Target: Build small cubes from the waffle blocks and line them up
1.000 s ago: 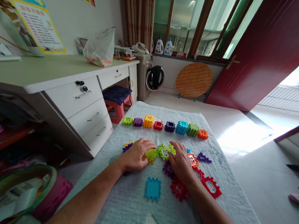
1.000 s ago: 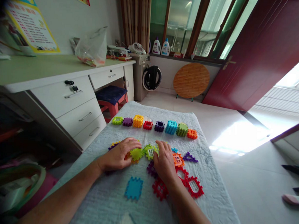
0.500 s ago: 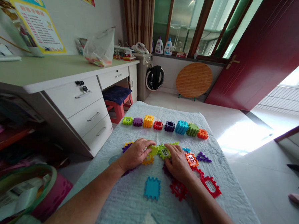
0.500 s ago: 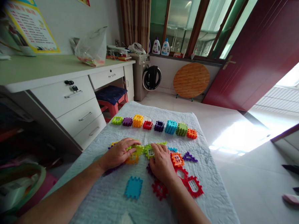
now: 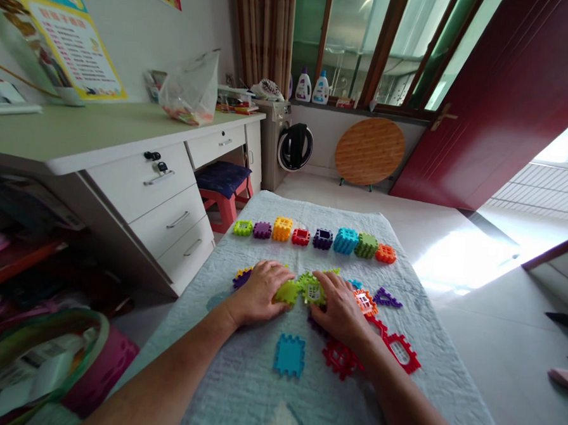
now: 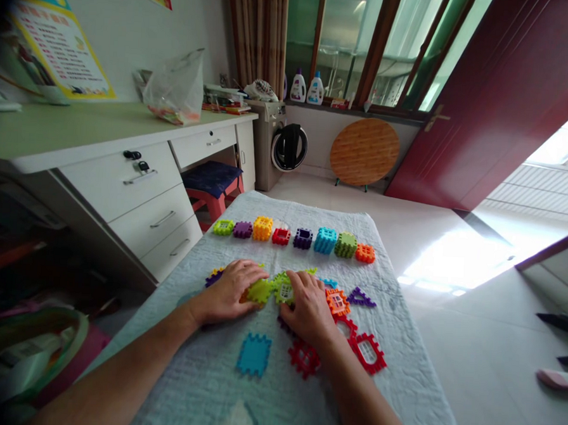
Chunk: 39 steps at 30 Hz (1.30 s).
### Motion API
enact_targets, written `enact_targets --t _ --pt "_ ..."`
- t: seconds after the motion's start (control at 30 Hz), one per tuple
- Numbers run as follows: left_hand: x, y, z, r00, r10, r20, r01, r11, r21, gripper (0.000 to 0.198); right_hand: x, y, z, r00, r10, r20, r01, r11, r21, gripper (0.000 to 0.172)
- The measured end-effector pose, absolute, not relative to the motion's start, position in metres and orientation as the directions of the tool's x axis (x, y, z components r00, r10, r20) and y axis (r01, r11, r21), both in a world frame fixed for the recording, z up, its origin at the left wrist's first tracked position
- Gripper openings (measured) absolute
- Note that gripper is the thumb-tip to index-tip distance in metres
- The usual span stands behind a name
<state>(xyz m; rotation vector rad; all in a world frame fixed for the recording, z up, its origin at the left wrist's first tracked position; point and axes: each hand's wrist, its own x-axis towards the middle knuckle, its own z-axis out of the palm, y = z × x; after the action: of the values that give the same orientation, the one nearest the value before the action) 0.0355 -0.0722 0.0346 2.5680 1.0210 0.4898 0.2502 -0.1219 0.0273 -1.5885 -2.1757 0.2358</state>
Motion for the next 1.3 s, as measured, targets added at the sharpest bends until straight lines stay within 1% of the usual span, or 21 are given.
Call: enact_targets --t 0.17,0.3,0.4,0.53,0.67,0.8,0.9,1.07,1.17,1.3 --pt "0.036 -0.070 0.031 0.699 0.690 0.186 0.586 -0.703 0.403 0.053 0.250 -0.123 0.028 -0.267 0.926 0.268 0.843 0.359 -0.401 0.058" --pt "0.033 -0.068 0.038 0.639 0.736 0.224 0.608 -0.662 0.438 0.058 0.249 -0.123 0.027 -0.278 0.917 0.287 0.830 0.379 -0.408 0.059" --pt "0.032 -0.069 0.045 0.589 0.764 0.263 0.599 -0.631 0.493 0.058 0.248 -0.124 0.023 -0.287 0.915 0.284 0.790 0.394 -0.470 0.061" --pt "0.043 -0.075 0.047 0.614 0.738 0.281 0.547 -0.654 0.522 0.053 0.249 -0.123 0.020 -0.284 0.910 0.303 0.694 0.413 -0.590 0.062" --pt "0.060 -0.082 0.041 0.646 0.719 0.257 0.562 -0.676 0.478 0.053 0.255 -0.120 0.024 -0.166 0.913 0.373 0.673 0.382 -0.634 0.063" --pt "0.069 -0.085 0.035 0.666 0.714 0.216 0.611 -0.689 0.390 0.056 0.258 -0.118 0.025 -0.077 0.912 0.402 0.674 0.345 -0.653 0.058" --pt "0.070 -0.085 0.033 0.665 0.721 0.194 0.647 -0.686 0.333 0.058 0.258 -0.117 0.023 -0.079 0.908 0.412 0.671 0.354 -0.652 0.056" --pt "0.070 -0.083 0.034 0.690 0.707 0.154 0.653 -0.700 0.288 0.054 0.259 -0.117 0.022 -0.062 0.907 0.416 0.672 0.346 -0.654 0.054" --pt "0.071 -0.081 0.034 0.699 0.699 0.153 0.647 -0.709 0.280 0.054 0.259 -0.117 0.021 -0.073 0.905 0.419 0.673 0.355 -0.649 0.054" --pt "0.071 -0.077 0.033 0.711 0.688 0.148 0.627 -0.715 0.310 0.061 0.260 -0.115 0.017 -0.124 0.905 0.407 0.696 0.372 -0.614 0.053"
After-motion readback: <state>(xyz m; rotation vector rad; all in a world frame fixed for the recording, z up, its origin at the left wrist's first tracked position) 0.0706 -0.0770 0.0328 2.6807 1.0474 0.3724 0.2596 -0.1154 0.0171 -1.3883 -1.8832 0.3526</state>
